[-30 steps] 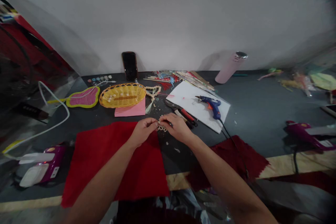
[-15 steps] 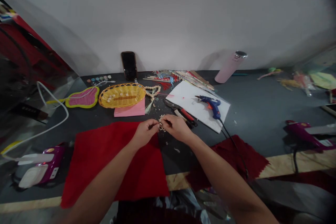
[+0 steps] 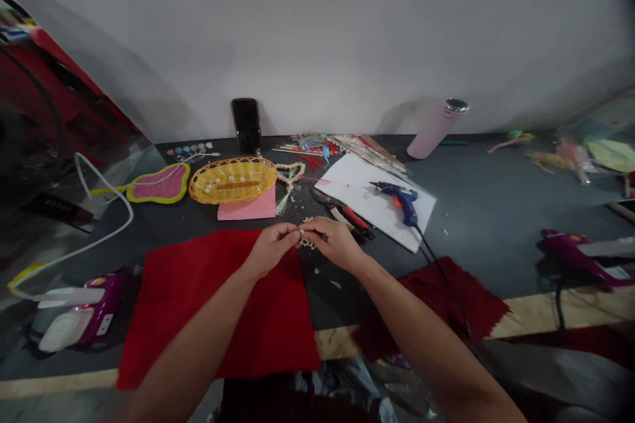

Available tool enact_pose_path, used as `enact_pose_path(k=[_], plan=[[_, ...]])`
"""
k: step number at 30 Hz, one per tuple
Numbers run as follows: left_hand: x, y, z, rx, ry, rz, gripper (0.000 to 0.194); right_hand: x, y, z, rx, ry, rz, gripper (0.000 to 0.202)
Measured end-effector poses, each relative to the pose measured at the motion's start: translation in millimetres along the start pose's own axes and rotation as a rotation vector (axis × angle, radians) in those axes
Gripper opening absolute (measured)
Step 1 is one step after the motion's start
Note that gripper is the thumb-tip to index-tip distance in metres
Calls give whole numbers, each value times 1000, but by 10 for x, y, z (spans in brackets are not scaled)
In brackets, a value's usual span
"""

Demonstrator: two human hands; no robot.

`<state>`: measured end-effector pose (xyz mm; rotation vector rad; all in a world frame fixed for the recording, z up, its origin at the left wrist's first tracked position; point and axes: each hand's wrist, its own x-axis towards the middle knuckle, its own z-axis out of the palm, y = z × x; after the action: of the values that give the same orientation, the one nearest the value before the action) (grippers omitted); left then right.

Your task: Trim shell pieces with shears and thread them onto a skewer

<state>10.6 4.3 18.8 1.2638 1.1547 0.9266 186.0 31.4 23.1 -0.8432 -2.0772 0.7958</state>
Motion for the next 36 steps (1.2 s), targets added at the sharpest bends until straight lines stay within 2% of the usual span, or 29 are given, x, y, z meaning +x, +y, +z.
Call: enact_pose_path(k=[10,18,28,36], plan=[[4,-19,-7,-65,-3,-21,26,-5,29,-4,-47,10,-16,17],[-2,4,-10,-4,2,-14,26,2,31,4,-60,6,-30,17],[1,18,29,40,57,90,23,-9,41,6,-88,62,-49,18],[-8,14,15,167,58,100,23,-13,68,14,-103,62,-63,18]])
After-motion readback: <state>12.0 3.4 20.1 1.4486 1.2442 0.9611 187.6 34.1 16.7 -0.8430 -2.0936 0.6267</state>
